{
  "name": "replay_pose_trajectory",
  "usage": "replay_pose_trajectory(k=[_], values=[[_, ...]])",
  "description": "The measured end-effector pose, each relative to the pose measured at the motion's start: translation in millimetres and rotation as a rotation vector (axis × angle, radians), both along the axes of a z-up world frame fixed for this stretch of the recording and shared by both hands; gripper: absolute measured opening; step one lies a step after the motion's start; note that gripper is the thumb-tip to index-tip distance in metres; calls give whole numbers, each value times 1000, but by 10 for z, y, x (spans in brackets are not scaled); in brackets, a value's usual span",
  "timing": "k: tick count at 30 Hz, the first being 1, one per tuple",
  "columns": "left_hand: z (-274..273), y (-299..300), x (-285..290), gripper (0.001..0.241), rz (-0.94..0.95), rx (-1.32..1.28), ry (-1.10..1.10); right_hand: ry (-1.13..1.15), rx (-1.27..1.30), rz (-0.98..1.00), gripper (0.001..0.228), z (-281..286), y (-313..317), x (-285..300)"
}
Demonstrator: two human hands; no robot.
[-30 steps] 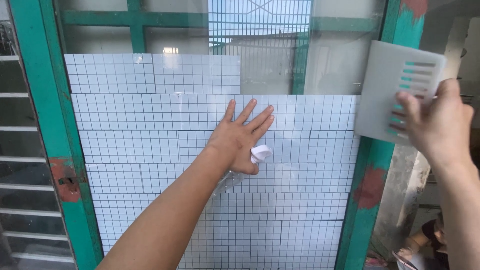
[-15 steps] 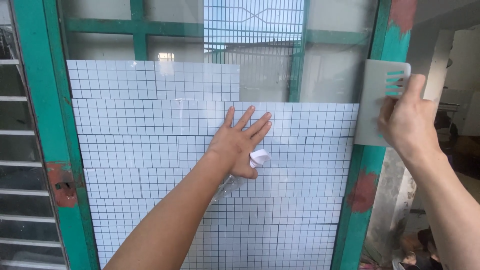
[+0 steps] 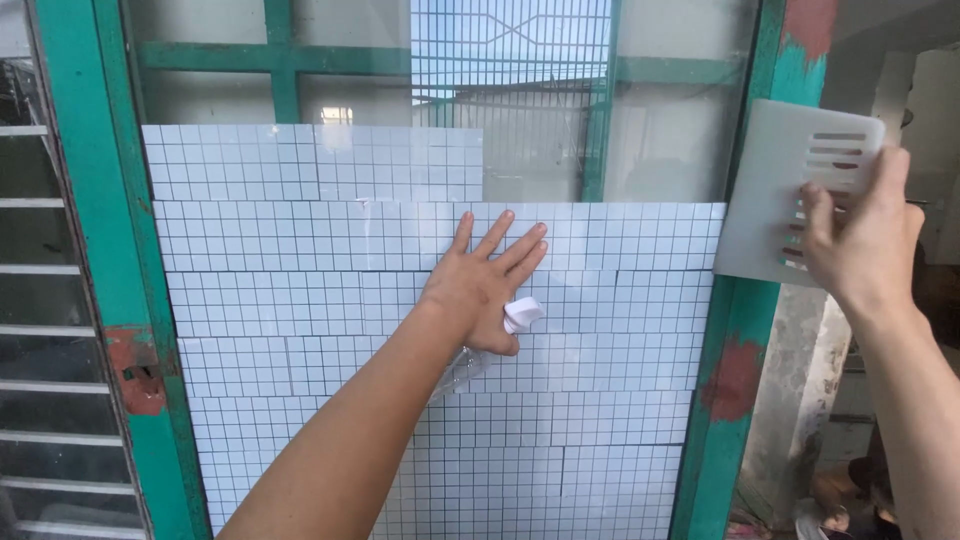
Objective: Applying a grid-patterned adhesive film to a glass door using a spray bottle and a squeegee
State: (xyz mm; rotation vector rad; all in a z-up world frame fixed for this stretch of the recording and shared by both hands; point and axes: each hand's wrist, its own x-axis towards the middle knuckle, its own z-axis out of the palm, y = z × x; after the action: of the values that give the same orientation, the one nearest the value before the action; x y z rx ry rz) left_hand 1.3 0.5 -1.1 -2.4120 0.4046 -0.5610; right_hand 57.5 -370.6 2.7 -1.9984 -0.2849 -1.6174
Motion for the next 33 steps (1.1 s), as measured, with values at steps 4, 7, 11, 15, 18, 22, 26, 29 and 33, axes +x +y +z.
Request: replay_pose_trajectory(k=[4, 7, 11, 15, 18, 22, 26, 29, 33], values=[[2, -11, -3, 120, 1, 2, -16, 114, -147, 217, 20, -520, -56, -41], [14, -11, 2, 120, 17, 15, -8, 251, -436, 401, 37, -908, 64, 121], [4, -15, 12, 120, 22, 24, -5, 239, -889, 198, 44, -1224, 156, 406], [-7, -1, 42, 121, 16, 21, 2, 296, -923, 130, 46, -1205, 176, 431], [-29, 18, 96, 119, -13, 23, -34, 284, -953, 99, 46, -1184, 179, 421], [-31, 24, 104, 121, -23, 20, -36, 277, -962, 83, 49, -1213, 182, 391], [-16, 5, 64, 122, 7, 29, -13, 322, -967, 76, 48, -1252, 207, 355], [-19, 11, 81, 122, 4, 34, -25, 294, -983, 73, 48, -1231, 199, 362], [-17, 7, 79, 121, -6, 28, -18, 320, -988, 53, 49, -1227, 182, 374]])
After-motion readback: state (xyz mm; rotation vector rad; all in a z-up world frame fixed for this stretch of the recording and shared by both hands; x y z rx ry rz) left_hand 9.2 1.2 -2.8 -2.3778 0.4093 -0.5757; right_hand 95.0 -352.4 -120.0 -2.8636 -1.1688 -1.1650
